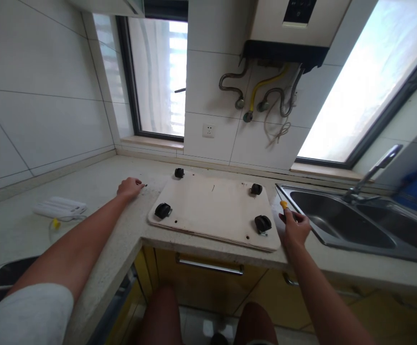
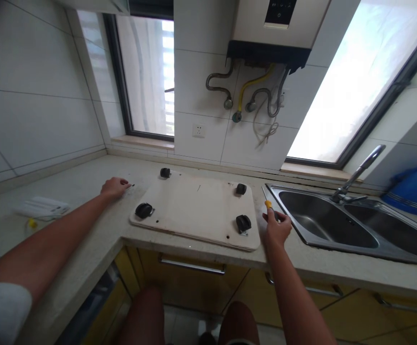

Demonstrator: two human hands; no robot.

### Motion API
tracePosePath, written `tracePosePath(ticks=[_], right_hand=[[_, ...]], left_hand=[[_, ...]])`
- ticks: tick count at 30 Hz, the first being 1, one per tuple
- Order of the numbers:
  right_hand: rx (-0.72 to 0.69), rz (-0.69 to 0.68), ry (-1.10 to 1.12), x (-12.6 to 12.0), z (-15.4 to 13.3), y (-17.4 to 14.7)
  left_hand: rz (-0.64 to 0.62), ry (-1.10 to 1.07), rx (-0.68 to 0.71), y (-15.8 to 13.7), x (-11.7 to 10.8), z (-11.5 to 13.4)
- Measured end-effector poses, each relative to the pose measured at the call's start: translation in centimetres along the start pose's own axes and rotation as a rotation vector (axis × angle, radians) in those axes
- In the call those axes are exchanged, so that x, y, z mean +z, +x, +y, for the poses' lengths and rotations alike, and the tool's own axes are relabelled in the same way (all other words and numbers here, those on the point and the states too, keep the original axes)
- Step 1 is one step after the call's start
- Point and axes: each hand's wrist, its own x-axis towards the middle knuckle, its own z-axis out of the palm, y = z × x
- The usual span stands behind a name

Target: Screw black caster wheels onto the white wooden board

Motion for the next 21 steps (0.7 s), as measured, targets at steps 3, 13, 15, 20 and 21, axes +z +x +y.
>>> tracePosePath(ticks=[3,13,15,20,21], right_hand=[[0.018,0.019,0.023,-0.1,-0.2,0.0],[0.055,0.035,0.075,0.1,-0.8,0.2],[0.065,0.036,0.079,0.1,-0.9,0.1],[0.114,0.047,0.094,0.4,-1.8,-0.5],[0.128,0.049,0.102,0.5,-2.1,-0.6]], left_hand=[[-0.011,0.003,0.016,1.4,1.7,-0.1],[0.035,-0.110,0.151,2.9,3.3,-1.6],[0.058,-0.185,0.122,2.5,2.8,-1.6],[0.117,-0.478,0.051,0.4,0.8,0.7],[0.116,-0.556,0.069,-0.4,0.4,1.7]])
